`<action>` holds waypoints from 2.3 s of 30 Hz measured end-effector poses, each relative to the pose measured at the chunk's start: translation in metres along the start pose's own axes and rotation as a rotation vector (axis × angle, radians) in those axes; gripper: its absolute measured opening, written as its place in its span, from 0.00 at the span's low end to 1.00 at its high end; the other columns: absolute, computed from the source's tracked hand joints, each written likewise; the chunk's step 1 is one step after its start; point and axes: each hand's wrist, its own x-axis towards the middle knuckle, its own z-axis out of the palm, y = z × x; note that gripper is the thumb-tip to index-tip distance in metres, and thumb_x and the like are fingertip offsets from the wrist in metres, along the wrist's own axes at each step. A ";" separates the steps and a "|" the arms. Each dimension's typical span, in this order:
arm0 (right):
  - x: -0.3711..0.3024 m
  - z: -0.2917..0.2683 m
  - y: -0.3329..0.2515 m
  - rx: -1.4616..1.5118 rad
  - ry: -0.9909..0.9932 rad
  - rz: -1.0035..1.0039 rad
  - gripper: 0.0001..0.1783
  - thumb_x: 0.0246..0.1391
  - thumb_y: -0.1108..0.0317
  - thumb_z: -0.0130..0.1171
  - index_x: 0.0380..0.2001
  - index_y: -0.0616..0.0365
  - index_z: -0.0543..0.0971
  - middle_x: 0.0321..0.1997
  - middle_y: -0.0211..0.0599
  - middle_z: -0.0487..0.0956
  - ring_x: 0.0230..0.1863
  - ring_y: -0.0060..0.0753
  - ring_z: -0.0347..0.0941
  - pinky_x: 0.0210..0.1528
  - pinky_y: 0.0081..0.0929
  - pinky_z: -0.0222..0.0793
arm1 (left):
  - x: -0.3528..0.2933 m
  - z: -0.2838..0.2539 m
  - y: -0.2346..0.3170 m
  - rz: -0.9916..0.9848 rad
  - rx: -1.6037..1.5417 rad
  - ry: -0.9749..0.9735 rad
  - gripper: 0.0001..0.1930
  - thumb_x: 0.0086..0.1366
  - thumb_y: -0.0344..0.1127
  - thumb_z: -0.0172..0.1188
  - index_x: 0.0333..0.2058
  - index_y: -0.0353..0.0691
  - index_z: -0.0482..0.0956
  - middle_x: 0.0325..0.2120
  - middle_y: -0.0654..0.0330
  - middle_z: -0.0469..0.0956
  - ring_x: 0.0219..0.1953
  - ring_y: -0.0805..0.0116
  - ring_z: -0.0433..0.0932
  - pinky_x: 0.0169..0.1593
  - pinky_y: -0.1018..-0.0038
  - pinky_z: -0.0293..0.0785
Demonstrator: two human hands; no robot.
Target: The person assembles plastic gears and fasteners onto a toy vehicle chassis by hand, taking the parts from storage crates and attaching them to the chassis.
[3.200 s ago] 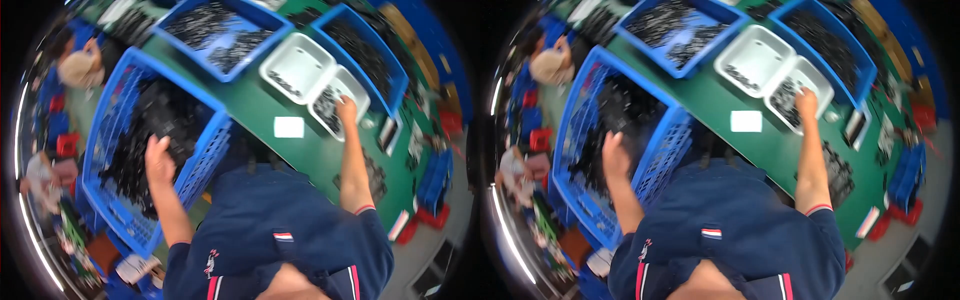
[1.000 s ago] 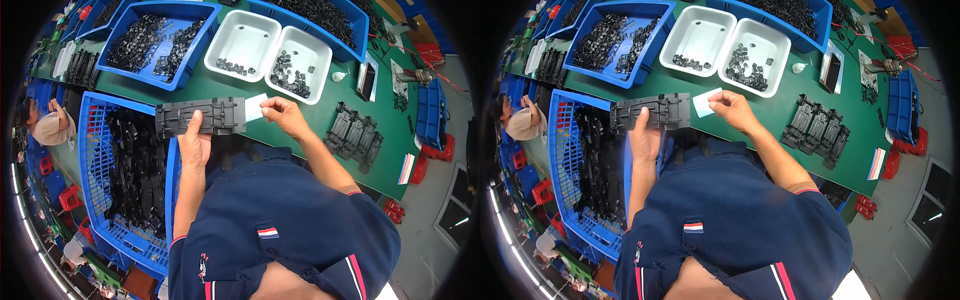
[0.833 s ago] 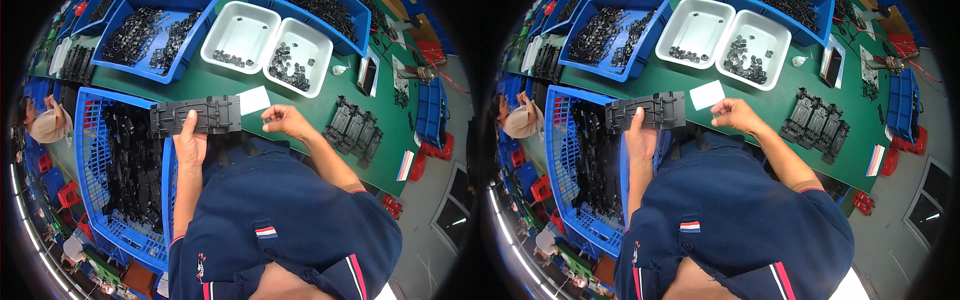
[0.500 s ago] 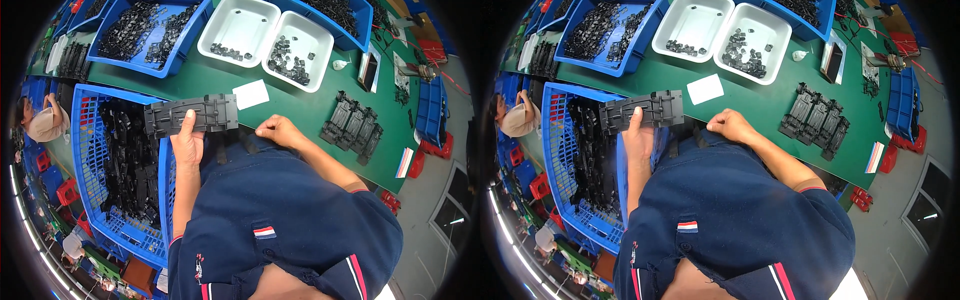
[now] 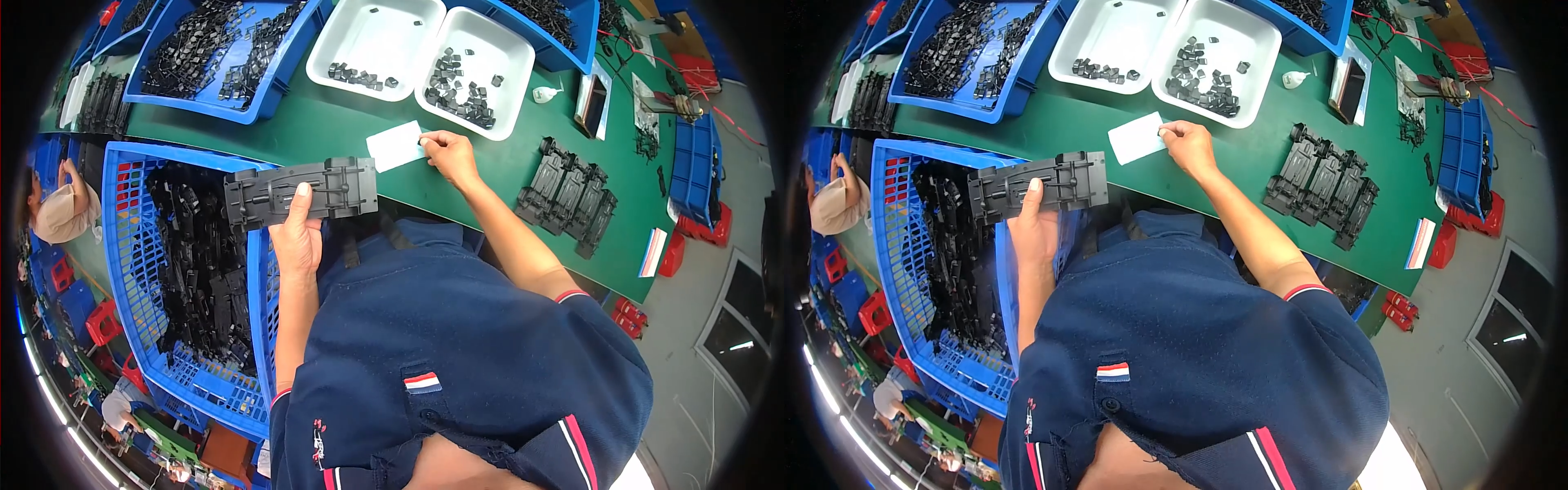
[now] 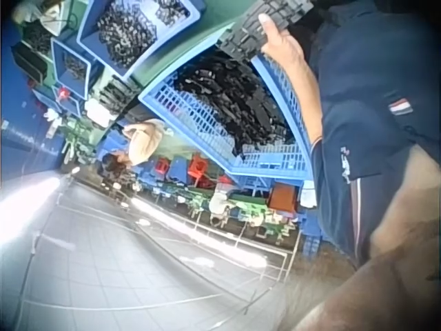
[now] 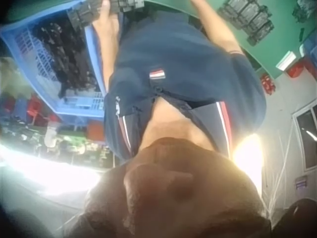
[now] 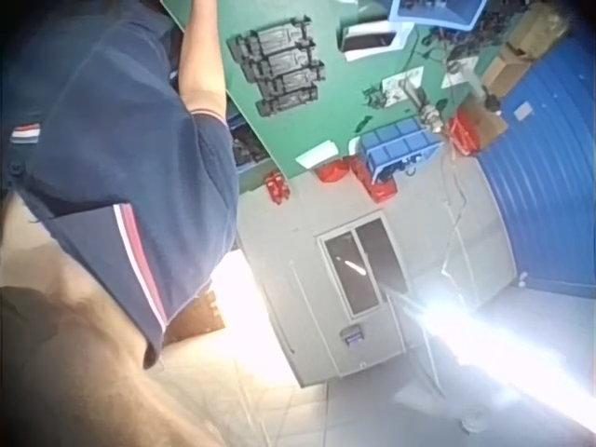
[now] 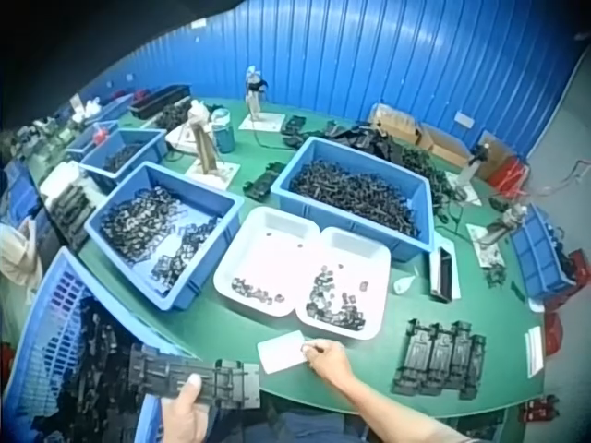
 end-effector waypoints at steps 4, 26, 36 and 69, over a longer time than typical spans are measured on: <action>0.013 0.012 0.011 0.078 0.047 -0.057 0.09 0.51 0.70 0.60 0.34 0.63 0.81 0.23 0.27 0.77 0.23 0.14 0.69 0.25 0.15 0.68 | -0.001 -0.001 0.000 -0.007 -0.007 0.016 0.24 0.61 0.25 0.58 0.55 0.36 0.64 0.49 0.57 0.71 0.50 0.66 0.72 0.54 0.67 0.71; 0.017 0.023 0.005 -0.136 0.179 -0.144 0.09 0.49 0.68 0.61 0.31 0.62 0.82 0.21 0.28 0.78 0.21 0.15 0.69 0.26 0.17 0.67 | 0.003 -0.017 -0.011 -0.048 0.106 0.075 0.22 0.63 0.25 0.53 0.56 0.35 0.62 0.50 0.54 0.70 0.52 0.61 0.71 0.55 0.61 0.69; 0.012 0.020 0.000 -0.176 0.197 -0.188 0.10 0.49 0.67 0.62 0.33 0.62 0.81 0.25 0.30 0.79 0.27 0.18 0.73 0.32 0.18 0.70 | 0.007 -0.013 -0.010 -0.049 0.064 0.079 0.21 0.60 0.26 0.58 0.53 0.36 0.66 0.47 0.57 0.72 0.47 0.67 0.73 0.50 0.69 0.72; -0.085 -0.013 -0.082 -0.264 -0.013 -1.399 0.20 0.33 0.87 0.62 0.35 0.62 0.79 0.33 0.41 0.77 0.31 0.38 0.77 0.30 0.27 0.73 | 0.015 0.035 0.028 -0.072 0.098 -0.131 0.16 0.56 0.26 0.63 0.44 0.34 0.74 0.39 0.59 0.77 0.41 0.70 0.77 0.49 0.72 0.72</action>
